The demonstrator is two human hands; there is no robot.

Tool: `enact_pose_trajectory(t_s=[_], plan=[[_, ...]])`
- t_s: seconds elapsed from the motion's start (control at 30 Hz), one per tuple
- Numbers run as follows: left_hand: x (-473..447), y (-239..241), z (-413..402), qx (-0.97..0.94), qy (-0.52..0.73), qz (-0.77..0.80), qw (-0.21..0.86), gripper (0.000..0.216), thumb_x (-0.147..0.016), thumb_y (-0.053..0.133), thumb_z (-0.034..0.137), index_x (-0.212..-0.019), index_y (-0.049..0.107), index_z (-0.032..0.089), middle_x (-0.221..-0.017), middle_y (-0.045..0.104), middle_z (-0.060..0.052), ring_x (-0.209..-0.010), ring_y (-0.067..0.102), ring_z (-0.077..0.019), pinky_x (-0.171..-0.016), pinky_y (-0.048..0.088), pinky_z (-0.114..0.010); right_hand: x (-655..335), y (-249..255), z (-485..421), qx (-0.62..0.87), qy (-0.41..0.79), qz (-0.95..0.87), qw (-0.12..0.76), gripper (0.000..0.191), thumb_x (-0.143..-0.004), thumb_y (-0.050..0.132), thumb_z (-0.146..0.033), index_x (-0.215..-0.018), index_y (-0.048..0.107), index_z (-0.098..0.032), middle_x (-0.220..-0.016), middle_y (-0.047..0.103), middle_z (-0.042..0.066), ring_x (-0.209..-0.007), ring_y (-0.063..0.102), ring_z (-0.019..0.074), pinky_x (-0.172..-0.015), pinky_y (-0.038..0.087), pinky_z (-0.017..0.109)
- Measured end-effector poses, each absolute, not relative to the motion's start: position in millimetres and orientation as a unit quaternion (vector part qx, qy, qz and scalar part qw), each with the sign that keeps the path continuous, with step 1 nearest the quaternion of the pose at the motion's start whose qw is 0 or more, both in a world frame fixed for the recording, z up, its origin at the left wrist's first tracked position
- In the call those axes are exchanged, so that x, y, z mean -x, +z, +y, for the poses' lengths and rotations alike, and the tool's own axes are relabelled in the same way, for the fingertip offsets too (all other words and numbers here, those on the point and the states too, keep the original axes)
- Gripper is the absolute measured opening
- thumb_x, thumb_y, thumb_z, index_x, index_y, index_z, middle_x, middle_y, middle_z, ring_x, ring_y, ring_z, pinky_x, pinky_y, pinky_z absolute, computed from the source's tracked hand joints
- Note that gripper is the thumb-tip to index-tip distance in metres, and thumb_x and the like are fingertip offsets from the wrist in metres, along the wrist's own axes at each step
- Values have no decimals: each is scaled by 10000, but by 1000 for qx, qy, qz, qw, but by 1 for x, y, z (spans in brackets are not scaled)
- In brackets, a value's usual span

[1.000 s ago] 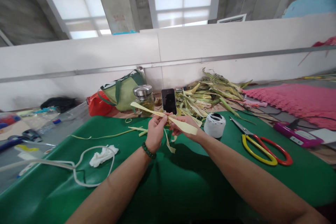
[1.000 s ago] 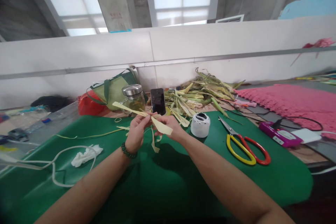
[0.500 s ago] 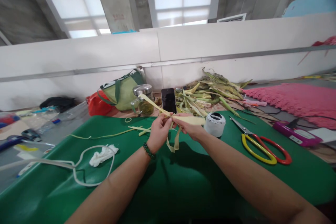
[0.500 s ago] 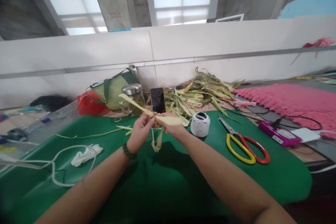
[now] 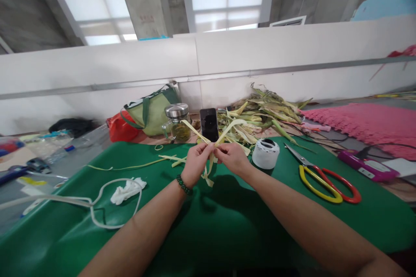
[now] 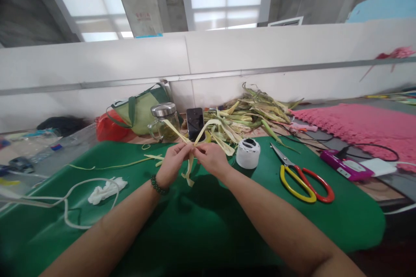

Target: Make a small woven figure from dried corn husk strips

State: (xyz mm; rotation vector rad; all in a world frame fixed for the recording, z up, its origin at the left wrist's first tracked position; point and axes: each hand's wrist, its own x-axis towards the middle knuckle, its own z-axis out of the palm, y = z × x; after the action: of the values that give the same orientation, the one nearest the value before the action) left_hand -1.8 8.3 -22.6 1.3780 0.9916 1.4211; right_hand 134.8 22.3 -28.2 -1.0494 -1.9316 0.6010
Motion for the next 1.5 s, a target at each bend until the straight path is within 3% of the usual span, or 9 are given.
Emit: enact_pose_trajectory(t_s=[0.17,0.57,0.67,0.77,0.93,1.1,1.27,1.37,1.5], plan=[[9,-19,13,-559,549,415,463,274,-613,763,402,-616,706,134,-534,610,-11,-505,516,-112,-505,411,-220,-139,-22,21,403,289,-770,402,211,-772,593,-353,-628,616,-201,-547,601,-11,-532,549,135,-509,371,235],[11,0,-4,-666,405,344,523,260,-678,721,418,-577,717,178,-595,698,-50,-550,620,-151,-577,496,-243,-163,-21,60,456,478,-538,523,370,-656,660,-527,-623,529,-182,-421,434,-56,-338,308,64,-349,229,218],[14,0,0,-647,425,370,513,278,-681,722,430,-579,715,172,-599,706,-60,-557,640,-162,-563,499,-240,-171,-17,61,450,371,-537,609,356,-690,640,-520,-776,576,-180,-562,530,-24,-461,456,110,-448,386,241],[17,-6,8,-627,462,395,488,307,-673,720,455,-572,700,165,-586,704,-64,-547,651,-171,-531,500,-236,-171,-9,46,414,113,-601,674,280,-822,540,-437,-940,610,-193,-905,641,69,-869,579,203,-808,464,360],[13,-12,9,-650,472,379,459,332,-695,692,470,-580,652,161,-571,688,-63,-494,622,-155,-505,514,-249,-159,0,24,337,54,-807,482,263,-896,461,-371,-898,654,-193,-993,670,96,-997,566,237,-925,387,404],[10,-6,0,-658,442,354,496,294,-708,697,439,-759,563,181,-519,617,11,-481,588,-122,-494,478,-213,-155,-4,25,316,262,-855,318,352,-877,487,-444,-683,616,-180,-657,639,20,-599,556,135,-600,426,253],[17,-4,1,-683,393,328,521,329,-738,676,423,-916,518,196,-556,631,9,-523,607,-137,-535,464,-225,-159,-6,28,301,441,-777,334,336,-776,600,-467,-621,552,-172,-494,507,-48,-401,441,69,-409,327,192],[22,-3,6,-705,440,363,422,390,-713,701,344,-1038,551,188,-657,675,-24,-647,641,-170,-622,475,-255,-160,-6,31,318,483,-728,369,324,-730,639,-439,-590,521,-172,-463,484,-61,-357,399,51,-377,292,187],[26,1,3,-663,567,478,103,168,-754,630,337,-779,643,172,-682,642,-25,-675,572,-156,-643,423,-246,-159,-7,35,356,467,-672,451,283,-683,670,-421,-623,587,-157,-467,497,-58,-358,393,49,-379,300,192]])
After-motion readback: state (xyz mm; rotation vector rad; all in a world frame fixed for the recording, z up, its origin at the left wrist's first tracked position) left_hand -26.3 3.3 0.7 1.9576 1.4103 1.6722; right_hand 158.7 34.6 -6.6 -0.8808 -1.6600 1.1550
